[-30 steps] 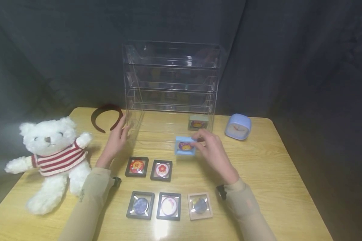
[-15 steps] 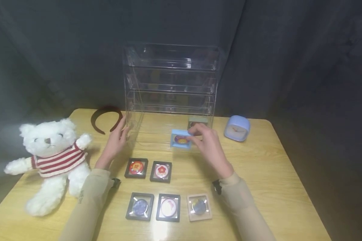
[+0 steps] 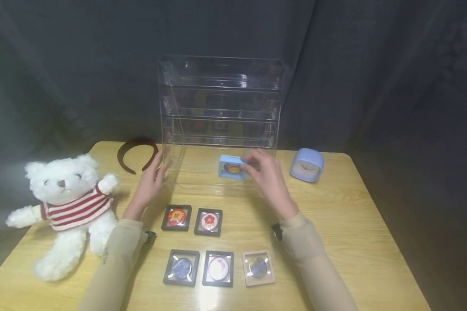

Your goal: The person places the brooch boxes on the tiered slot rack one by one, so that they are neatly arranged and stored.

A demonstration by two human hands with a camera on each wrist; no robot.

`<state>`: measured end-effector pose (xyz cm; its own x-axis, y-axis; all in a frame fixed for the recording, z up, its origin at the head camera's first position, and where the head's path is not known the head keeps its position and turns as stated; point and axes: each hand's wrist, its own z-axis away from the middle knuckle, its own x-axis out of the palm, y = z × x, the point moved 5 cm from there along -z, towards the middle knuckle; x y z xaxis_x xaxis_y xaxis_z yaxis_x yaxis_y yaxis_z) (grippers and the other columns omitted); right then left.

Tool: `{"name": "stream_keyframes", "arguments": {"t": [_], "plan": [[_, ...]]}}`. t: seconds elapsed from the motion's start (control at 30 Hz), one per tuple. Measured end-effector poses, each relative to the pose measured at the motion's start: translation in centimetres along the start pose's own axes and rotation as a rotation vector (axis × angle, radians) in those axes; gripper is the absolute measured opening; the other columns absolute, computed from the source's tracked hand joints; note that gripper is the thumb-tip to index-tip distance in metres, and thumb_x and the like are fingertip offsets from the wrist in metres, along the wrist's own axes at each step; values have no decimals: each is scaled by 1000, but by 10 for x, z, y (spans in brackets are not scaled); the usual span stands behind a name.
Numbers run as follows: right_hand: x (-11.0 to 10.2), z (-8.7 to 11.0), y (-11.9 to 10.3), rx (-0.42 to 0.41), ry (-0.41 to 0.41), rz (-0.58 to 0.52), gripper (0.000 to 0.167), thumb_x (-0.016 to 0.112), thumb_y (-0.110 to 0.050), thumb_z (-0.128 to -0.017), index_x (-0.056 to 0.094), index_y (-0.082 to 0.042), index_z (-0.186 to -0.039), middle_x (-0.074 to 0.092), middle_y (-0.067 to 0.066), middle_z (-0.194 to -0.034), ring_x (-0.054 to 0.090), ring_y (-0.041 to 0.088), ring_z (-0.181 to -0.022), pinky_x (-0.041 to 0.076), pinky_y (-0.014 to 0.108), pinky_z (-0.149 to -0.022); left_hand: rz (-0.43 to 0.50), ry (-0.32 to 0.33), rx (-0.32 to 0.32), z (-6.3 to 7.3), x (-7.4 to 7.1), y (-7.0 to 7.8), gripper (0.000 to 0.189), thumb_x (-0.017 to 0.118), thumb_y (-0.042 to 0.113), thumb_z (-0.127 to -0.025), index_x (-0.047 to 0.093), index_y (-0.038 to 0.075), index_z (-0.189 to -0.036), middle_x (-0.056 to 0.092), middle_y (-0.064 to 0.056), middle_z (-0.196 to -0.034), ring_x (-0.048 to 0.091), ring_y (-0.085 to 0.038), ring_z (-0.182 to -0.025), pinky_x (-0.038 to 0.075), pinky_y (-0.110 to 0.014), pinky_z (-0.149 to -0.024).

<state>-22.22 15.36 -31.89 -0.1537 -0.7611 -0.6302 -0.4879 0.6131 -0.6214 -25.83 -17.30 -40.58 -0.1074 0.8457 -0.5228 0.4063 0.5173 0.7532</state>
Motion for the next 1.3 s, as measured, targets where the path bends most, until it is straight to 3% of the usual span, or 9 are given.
{"name": "stream_keyframes", "arguments": {"t": [0.37, 0.73, 1.03, 1.3], "plan": [[2, -16, -1, 1, 56, -27, 15, 80, 2, -94, 76, 4, -108, 74, 18, -117, 75, 34, -101, 62, 45, -84, -3, -6, 5, 0, 1, 3, 60, 45, 3, -115, 25, 8, -171, 43, -26, -163, 37, -12, -51, 41, -34, -59], [11, -27, 2, -68, 111, 30, 14, 83, 2, -91, 78, 4, -103, 75, 18, -113, 75, 37, -103, 62, 48, -87, -1, -21, -9, -2, 2, 4, 60, 44, 4, -115, 24, 8, -172, 36, -21, -169, 34, -13, -50, 47, -46, -74], [20, -30, 4, -107, 128, 77, 13, 84, 5, -89, 77, 6, -100, 76, 20, -110, 74, 37, -100, 60, 49, -87, 12, -25, -16, -1, 2, 3, 61, 44, 3, -115, 23, 8, -172, 34, -19, -170, 35, -14, -52, 43, -43, -68], [26, -28, 7, -81, 85, 91, 11, 82, 5, -91, 76, 5, -100, 75, 19, -110, 74, 36, -96, 62, 45, -79, 12, -24, -19, 0, 1, 1, 62, 44, 2, -115, 23, 9, -172, 36, -19, -169, 37, -14, -52, 44, -38, -66]]}}
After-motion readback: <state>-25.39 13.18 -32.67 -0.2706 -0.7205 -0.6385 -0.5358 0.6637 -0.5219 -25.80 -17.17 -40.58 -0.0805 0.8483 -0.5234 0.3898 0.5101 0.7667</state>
